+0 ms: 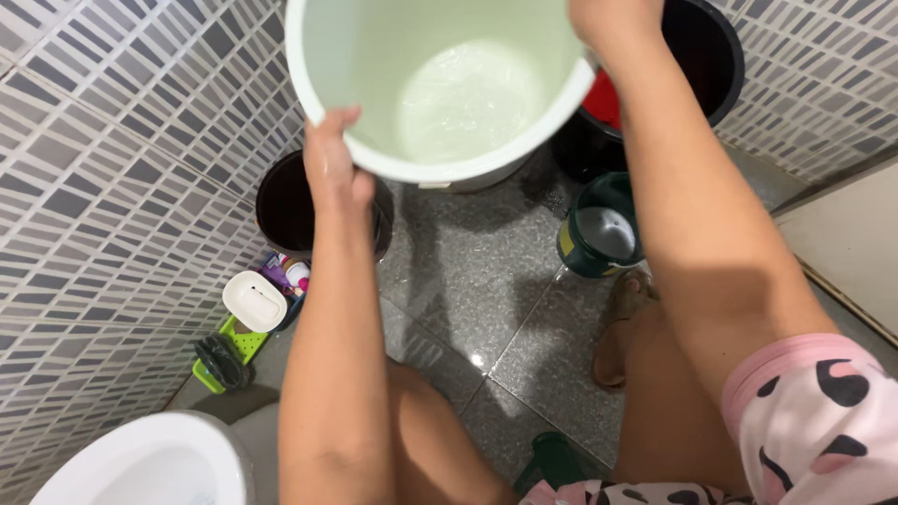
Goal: The person scrubs the interior and exterior of a white bucket using a small abrasive pad, then rinses it with water from a red scoop. The person repeats this process for a second white bucket, scrubbing and rinsing both the inside and outside surfaces.
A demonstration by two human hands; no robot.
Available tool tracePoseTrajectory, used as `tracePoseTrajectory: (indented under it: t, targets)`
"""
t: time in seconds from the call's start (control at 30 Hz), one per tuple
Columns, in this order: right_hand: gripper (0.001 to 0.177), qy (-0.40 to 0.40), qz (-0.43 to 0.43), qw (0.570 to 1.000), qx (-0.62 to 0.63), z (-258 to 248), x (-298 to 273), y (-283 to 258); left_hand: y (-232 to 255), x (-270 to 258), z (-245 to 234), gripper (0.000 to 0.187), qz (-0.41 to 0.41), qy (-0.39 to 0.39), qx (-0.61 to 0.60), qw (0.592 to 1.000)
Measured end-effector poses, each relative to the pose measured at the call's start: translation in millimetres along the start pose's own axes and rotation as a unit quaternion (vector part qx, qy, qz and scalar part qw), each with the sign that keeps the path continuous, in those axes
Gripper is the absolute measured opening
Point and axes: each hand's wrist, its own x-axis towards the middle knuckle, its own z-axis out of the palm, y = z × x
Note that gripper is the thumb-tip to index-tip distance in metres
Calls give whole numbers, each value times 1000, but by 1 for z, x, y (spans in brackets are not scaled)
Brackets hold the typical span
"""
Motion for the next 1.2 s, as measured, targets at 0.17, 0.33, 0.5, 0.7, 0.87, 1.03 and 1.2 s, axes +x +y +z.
tracePoseTrajectory:
  t: [0.17,0.33,0.5,0.7,0.87,1.03,1.2]
  targets:
    - [40,73,463,734,491,65,-72,121,-6,-63,100,92,187,77,327,923]
    - [34,-8,512,566,646,202,-160,186,-19,-121,131,82,327,-4,631,703]
    - [42,-66,591,459,660,258,-148,126,-5,-150,119,84,377,-72,682,622]
    - [45,-286,-90,893,336,218,-126,31,9,-149,88,81,432,-111,696,562]
    - [36,-402,-78,909,73,221,-85,31,20,-141,71,80,466,-105,692,541]
    - [28,-497,-164,795,-305,217,-42,80,25,-132,77,82,487,-116,671,547]
    - [32,-522,-89,803,-274,157,-53,133,33,-116,78,80,445,-119,669,583]
